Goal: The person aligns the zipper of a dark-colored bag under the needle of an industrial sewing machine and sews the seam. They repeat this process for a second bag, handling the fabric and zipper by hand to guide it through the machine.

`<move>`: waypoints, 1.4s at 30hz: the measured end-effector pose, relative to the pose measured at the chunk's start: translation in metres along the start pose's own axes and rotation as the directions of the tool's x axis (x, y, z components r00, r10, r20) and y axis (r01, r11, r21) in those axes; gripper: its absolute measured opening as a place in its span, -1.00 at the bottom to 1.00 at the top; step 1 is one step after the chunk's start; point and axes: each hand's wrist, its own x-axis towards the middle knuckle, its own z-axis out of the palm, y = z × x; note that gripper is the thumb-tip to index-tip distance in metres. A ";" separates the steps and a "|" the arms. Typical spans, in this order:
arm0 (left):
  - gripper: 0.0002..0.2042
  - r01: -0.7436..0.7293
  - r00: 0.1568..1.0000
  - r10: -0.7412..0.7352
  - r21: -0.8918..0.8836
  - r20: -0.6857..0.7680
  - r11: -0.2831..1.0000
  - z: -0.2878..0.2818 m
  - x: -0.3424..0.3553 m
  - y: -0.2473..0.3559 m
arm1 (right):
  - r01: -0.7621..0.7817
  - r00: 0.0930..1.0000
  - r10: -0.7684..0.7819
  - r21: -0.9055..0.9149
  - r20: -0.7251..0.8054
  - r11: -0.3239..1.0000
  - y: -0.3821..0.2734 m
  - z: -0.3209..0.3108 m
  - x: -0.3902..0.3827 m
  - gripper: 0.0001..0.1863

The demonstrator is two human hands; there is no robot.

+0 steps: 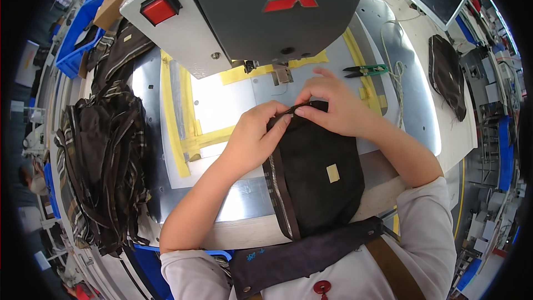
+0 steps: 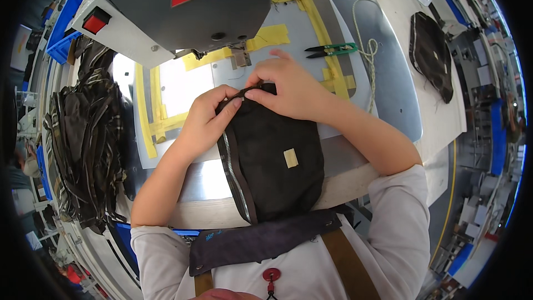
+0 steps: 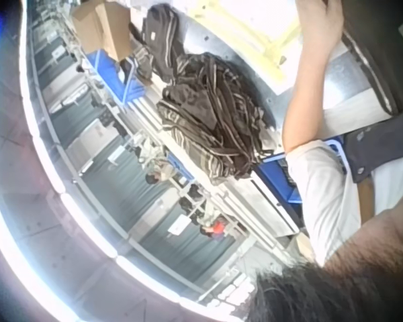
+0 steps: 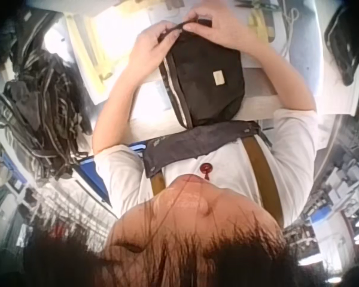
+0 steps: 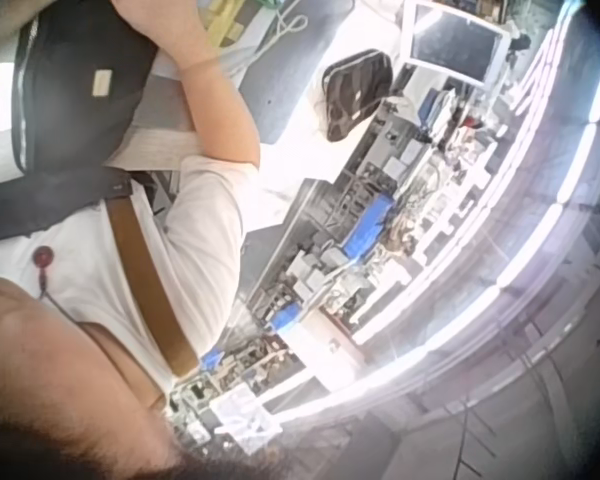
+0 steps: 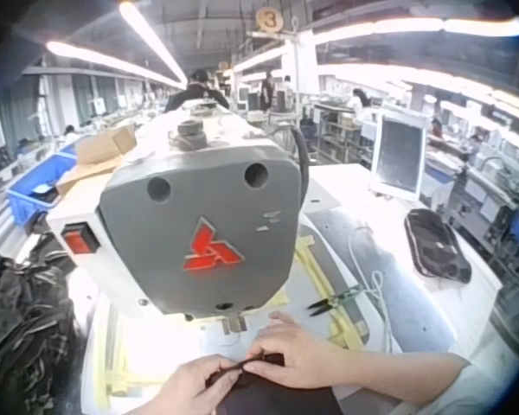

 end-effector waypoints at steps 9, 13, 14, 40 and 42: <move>-0.86 0.080 0.996 -0.081 0.018 0.036 0.997 -0.001 0.003 0.000 | 0.349 0.932 -0.363 -0.264 -0.005 0.899 -0.005 -0.005 0.010 -0.77; -0.86 0.110 0.993 -0.111 0.043 0.038 0.993 -0.001 0.004 0.003 | 0.278 0.958 -0.286 -0.207 -0.008 0.938 -0.004 -0.009 0.013 -0.80; -0.86 0.103 0.994 -0.105 0.046 0.034 0.994 -0.001 0.003 0.004 | 0.264 0.964 -0.267 -0.159 0.002 0.951 -0.004 -0.011 0.012 -0.81; -0.85 -0.215 0.965 0.233 0.146 -0.118 0.966 0.005 -0.001 -0.004 | 0.162 0.986 -0.156 0.100 -0.064 0.982 -0.014 -0.003 -0.003 -0.84; -0.81 -0.280 0.942 0.309 0.205 -0.128 0.938 0.004 -0.003 -0.006 | 0.312 0.944 -0.318 -0.082 -0.083 0.947 -0.019 -0.003 -0.007 -0.81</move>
